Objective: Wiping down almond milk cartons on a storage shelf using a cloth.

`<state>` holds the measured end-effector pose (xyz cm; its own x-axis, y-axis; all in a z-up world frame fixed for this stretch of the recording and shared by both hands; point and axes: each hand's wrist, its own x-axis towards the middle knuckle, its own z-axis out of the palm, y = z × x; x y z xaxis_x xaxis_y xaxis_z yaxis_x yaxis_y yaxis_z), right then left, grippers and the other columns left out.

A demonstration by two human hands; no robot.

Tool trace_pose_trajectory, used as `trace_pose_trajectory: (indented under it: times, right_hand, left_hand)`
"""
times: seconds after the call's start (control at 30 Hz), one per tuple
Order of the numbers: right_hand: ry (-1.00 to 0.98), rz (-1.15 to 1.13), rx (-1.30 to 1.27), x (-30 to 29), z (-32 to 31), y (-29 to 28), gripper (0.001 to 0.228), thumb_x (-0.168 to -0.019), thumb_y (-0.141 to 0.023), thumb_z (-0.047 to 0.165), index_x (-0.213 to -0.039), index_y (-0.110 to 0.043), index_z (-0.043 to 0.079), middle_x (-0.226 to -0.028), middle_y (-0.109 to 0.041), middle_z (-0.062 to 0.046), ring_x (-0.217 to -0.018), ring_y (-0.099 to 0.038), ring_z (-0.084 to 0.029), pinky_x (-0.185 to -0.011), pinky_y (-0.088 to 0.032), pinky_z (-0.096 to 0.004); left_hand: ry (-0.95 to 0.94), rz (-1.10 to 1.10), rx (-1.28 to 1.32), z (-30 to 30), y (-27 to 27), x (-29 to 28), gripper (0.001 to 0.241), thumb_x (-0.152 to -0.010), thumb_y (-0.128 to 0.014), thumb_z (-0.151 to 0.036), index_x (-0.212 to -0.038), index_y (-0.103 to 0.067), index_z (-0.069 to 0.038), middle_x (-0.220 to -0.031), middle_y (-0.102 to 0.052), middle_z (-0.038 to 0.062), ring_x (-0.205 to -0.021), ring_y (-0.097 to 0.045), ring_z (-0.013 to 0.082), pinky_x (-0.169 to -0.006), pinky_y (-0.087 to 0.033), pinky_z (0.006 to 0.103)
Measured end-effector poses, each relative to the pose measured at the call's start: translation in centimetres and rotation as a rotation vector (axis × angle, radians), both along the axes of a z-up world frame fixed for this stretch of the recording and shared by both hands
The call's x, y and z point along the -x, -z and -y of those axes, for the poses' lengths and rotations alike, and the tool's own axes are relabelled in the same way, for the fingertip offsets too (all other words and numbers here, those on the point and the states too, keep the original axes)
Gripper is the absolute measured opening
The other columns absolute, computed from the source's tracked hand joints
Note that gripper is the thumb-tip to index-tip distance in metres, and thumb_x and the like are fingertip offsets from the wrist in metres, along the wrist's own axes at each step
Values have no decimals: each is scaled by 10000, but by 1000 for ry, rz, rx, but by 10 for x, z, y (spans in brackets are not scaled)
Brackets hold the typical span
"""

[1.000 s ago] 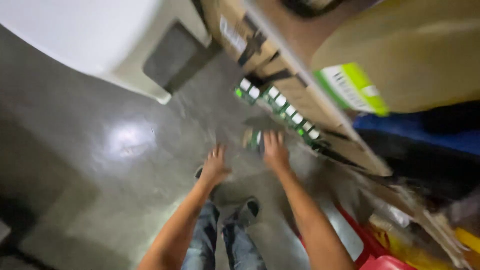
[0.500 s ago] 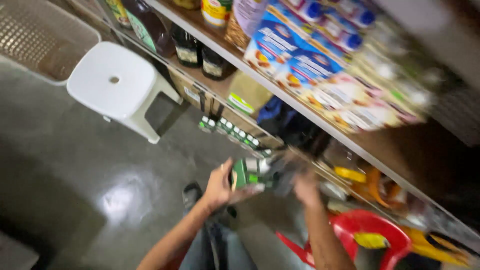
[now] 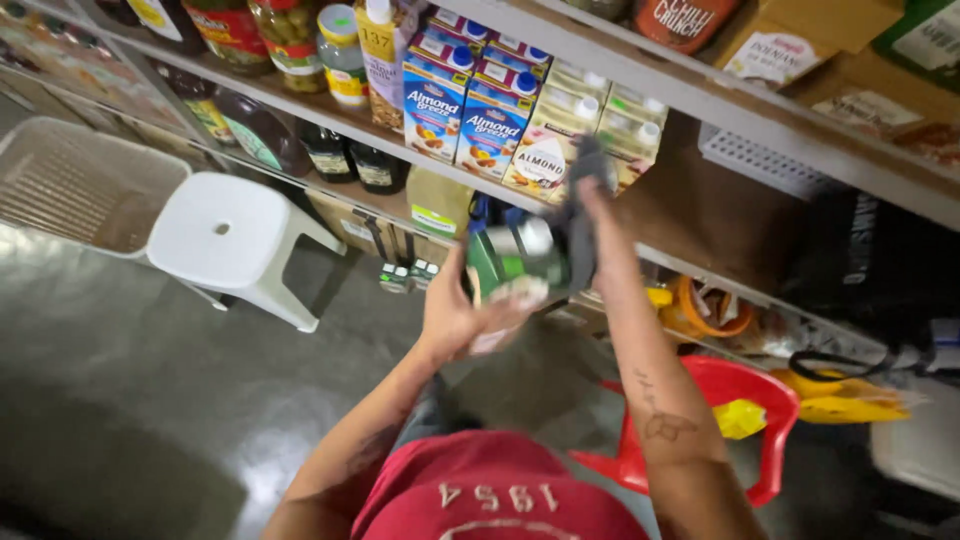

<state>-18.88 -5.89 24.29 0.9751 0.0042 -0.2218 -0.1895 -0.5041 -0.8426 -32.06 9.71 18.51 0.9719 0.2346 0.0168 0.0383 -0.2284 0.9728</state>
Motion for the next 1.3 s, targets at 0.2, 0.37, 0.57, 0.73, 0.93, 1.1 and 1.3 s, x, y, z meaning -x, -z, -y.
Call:
trace_pose_trajectory:
  times: [0.2, 0.37, 0.57, 0.73, 0.93, 1.1, 1.3]
  right_hand:
    - [257, 55, -652, 15, -25, 48, 858, -697, -523, 781, -1310, -677, 201, -1070, -683, -23, -903, -561, -150, -839, -400, -289]
    - [322, -271, -787, 82, -30, 62, 488, -1061, -344, 334, -1240, -564, -63, -1223, -603, -245, -1119, -513, -260, -1045, -454, -372]
    - [298, 550, -238, 19, -15, 58, 437, -1099, -347, 151, -1339, -531, -164, -1305, -540, -439, -1322, -490, -493, -1181, -311, -539]
    - [520, -27, -992, -18, 55, 188, 362, -982, -600, 442, -1098, -699, 114, -1031, -739, -98, -889, -736, -251, -908, -598, -423]
    - [312, -308, -1117, 10, 95, 193, 433, -921, -683, 442, -1143, -729, 72, -1094, -747, -174, -950, -739, -331, -866, -611, -459]
    - [237, -87, -980, -12, 109, 158, 376, -928, -765, 364, -1199, -677, 119, -1108, -740, -136, -962, -741, -284, -800, -629, -436]
    - [-358, 691, 41, 8, 118, 93, 634, -1053, -427, 431, -1498, -441, -20, -1430, -516, -292, -1320, -519, -431, -1140, -367, -522]
  left_hand:
    - [-124, 243, 463, 4, -18, -39, 727, -715, -897, -323, -1277, -550, -18, -1146, -647, 248, -1143, -611, 317, -1034, -495, 492]
    - [-55, 346, 596, -3, -5, -62, 761, -738, -912, -279, -1290, -501, 45, -1178, -573, 244, -1190, -548, 329, -1075, -446, 506]
    - [-1, 351, 363, 25, -26, -54, 855, -683, -942, -178, -1398, -511, 3, -1297, -623, 225, -1311, -515, 256, -1162, -367, 495]
    - [130, 353, 603, 27, -6, -73, 865, -679, -933, -323, -1356, -525, 28, -1216, -612, 171, -1186, -551, 247, -1103, -419, 469]
    - [135, 420, 692, 64, -24, -96, 676, -841, -791, -236, -1380, -460, 3, -1234, -565, 176, -1121, -545, 228, -1009, -472, 428]
    - [128, 550, 447, 110, -23, -81, 1497, -643, -831, -716, -1612, 113, -73, -1607, -104, 352, -1449, -250, 451, -1214, -252, 623]
    - [-167, 534, 888, 117, 59, -113, 180, -773, -841, -160, -815, -666, -148, -814, -621, -72, -748, -543, 57, -811, -448, 256]
